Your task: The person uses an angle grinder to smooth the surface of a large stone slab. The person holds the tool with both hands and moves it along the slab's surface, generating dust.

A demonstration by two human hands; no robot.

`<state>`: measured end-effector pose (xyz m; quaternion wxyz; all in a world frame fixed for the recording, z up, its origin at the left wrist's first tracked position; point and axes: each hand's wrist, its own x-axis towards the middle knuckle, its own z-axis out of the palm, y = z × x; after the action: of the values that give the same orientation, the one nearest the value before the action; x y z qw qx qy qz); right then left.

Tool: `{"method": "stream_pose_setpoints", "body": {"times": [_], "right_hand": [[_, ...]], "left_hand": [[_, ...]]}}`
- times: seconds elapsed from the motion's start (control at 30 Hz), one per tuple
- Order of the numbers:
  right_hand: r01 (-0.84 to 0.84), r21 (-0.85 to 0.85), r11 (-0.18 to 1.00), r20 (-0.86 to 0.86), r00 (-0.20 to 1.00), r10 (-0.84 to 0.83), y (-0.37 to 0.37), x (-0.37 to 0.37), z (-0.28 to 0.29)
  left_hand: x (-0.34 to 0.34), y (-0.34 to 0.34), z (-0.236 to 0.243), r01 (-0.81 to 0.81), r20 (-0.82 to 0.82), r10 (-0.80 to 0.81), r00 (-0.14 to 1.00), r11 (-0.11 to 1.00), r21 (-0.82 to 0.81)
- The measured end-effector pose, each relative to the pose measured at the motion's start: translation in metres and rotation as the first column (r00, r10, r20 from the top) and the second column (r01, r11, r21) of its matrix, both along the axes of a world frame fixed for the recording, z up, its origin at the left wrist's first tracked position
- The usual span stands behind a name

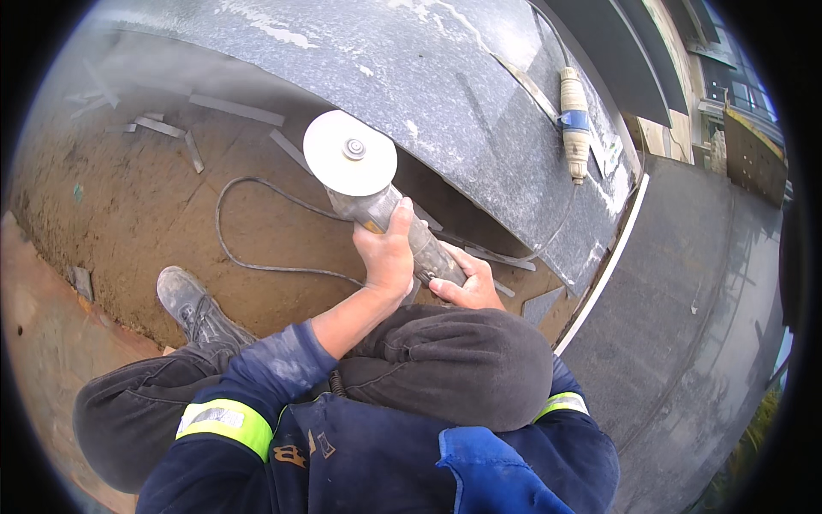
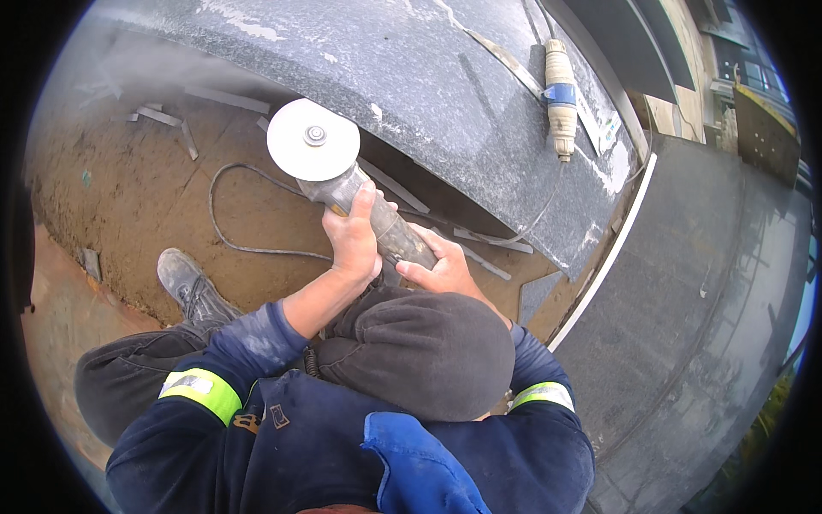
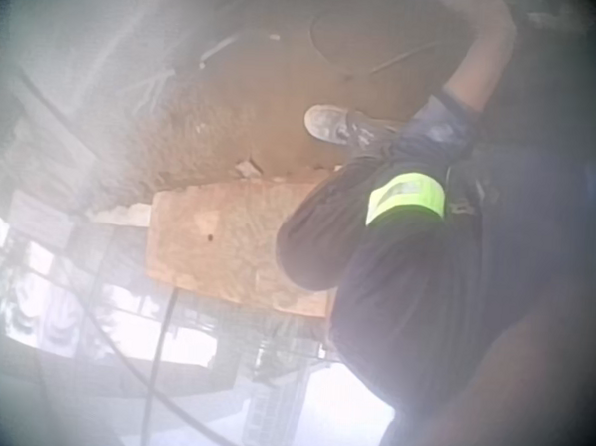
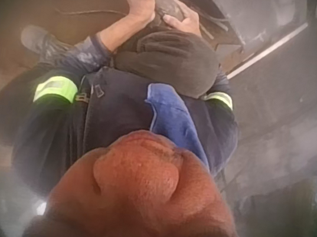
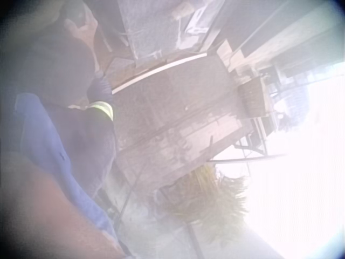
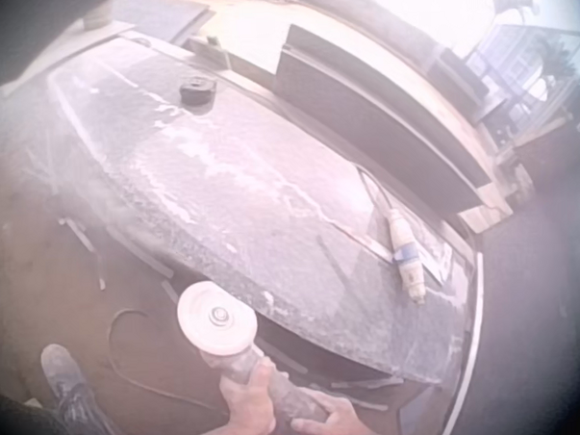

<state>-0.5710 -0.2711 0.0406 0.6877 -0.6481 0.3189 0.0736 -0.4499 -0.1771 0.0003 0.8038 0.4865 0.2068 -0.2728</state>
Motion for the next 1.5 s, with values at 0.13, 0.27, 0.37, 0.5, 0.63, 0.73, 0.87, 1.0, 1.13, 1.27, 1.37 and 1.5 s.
{"method": "stream_pose_setpoints", "body": {"times": [0.13, 0.27, 0.37, 0.5, 0.63, 0.73, 0.87, 1.0, 1.13, 1.27, 1.37, 1.5], "right_hand": [[0.019, 0.033, 0.999, -0.005, 1.000, -0.019, 0.001, 0.006, 0.000], [0.009, 0.038, 0.999, -0.006, 1.000, -0.009, 0.001, 0.013, 0.000], [0.009, 0.055, 0.998, 0.003, 1.000, -0.010, 0.002, 0.017, 0.000], [0.020, 0.092, 0.996, 0.006, 1.000, -0.021, 0.003, 0.025, 0.006], [0.025, 0.103, 0.994, 0.022, 0.999, -0.028, 0.005, 0.028, 0.007], [0.027, 0.118, 0.993, 0.039, 0.999, -0.032, 0.007, 0.031, 0.005], [0.032, 0.118, 0.992, 0.061, 0.997, -0.040, 0.009, 0.032, 0.004], [0.038, 0.126, 0.991, 0.082, 0.995, -0.048, 0.012, 0.036, 0.005], [0.040, 0.126, 0.991, 0.096, 0.994, -0.053, 0.015, 0.038, 0.004], [0.025, 0.120, 0.992, 0.119, 0.992, -0.039, 0.015, 0.040, 0.001], [0.013, 0.107, 0.994, 0.139, 0.990, -0.028, 0.016, 0.042, -0.001], [0.020, 0.101, 0.995, 0.124, 0.992, -0.033, 0.017, 0.041, 0.000]], "left_hand": [[0.007, 0.001, 0.002, 0.013, 0.004, -0.013, 1.000, 1.000, 0.007], [0.013, 0.001, -0.001, 0.004, 0.002, -0.004, 1.000, 1.000, 0.000], [0.016, 0.000, -0.002, -0.021, -0.005, 0.021, 1.000, 1.000, 0.005], [0.021, 0.000, 0.000, -0.035, -0.012, 0.035, 0.999, 0.999, -0.004], [0.026, 0.001, 0.002, -0.029, -0.021, 0.029, 0.999, 1.000, 0.008], [0.030, 0.002, 0.001, -0.022, -0.019, 0.022, 1.000, 1.000, -0.006], [0.034, 0.003, 0.005, -0.008, -0.038, 0.008, 0.999, 1.000, -0.004], [0.038, 0.006, 0.005, -0.010, -0.051, 0.009, 0.999, 1.000, -0.011], [0.042, 0.007, 0.003, 0.002, -0.053, -0.002, 0.999, 1.000, -0.003], [0.047, 0.008, 0.004, 0.021, -0.054, -0.021, 0.998, 1.000, -0.010], [0.051, 0.009, 0.006, 0.024, -0.060, -0.024, 0.998, 1.000, -0.003], [0.049, 0.009, 0.006, 0.020, -0.059, -0.019, 0.998, 1.000, 0.006]]}}
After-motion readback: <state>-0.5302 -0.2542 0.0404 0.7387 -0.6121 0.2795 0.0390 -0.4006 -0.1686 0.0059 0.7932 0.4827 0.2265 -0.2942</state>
